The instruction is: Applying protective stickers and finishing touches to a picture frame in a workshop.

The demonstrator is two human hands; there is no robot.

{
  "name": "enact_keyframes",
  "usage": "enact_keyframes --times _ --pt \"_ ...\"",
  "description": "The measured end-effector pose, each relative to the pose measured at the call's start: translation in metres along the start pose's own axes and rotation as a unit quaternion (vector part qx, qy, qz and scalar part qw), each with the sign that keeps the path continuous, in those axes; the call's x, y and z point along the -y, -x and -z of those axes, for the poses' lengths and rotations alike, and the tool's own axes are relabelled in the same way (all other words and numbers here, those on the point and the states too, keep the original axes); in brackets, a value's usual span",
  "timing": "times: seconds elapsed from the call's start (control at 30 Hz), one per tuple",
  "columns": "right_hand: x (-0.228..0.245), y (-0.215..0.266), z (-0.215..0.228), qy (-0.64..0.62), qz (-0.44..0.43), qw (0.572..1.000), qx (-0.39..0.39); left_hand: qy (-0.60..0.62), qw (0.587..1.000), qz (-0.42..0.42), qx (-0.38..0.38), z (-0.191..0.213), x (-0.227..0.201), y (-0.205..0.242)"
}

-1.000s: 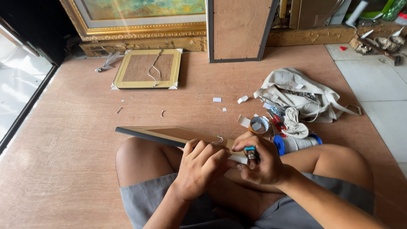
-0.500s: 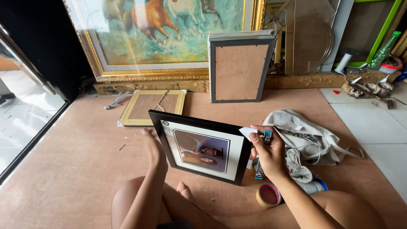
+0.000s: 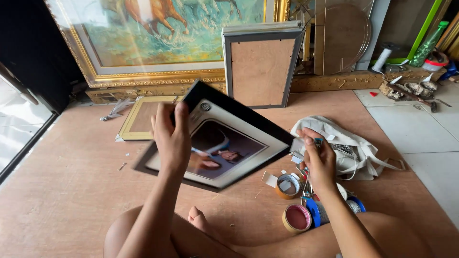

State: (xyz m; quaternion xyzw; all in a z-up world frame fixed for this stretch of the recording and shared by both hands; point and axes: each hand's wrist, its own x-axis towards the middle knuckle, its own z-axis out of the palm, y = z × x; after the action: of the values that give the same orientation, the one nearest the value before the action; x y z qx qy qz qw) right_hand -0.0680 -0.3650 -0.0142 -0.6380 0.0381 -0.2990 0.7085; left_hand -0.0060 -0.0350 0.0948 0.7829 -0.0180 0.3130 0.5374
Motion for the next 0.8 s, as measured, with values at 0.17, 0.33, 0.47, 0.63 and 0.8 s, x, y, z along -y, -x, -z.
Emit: enact_keyframes --times 0.17,0.33,0.47,0.63,0.8 --pt "-0.107 -0.025 0.016 0.356 -0.028 0.933 0.038 -0.221 0.945 -0.234 0.056 -0.028 -0.001 -0.008" --pt "-0.171 -0.011 -0.014 0.562 -0.086 0.774 0.28 -0.292 0.897 -0.321 0.087 -0.048 0.041 0.014" --pt "-0.189 -0.007 -0.034 0.636 -0.194 0.678 0.312 -0.293 0.882 -0.351 0.112 -0.052 0.061 0.025" --pt "-0.122 -0.013 -0.033 0.601 -0.148 0.743 0.253 -0.245 0.894 -0.363 0.092 -0.061 0.069 0.038" --pt "-0.108 -0.032 -0.002 0.478 -0.123 0.867 0.072 -0.249 0.893 -0.366 0.078 -0.066 0.069 0.046"
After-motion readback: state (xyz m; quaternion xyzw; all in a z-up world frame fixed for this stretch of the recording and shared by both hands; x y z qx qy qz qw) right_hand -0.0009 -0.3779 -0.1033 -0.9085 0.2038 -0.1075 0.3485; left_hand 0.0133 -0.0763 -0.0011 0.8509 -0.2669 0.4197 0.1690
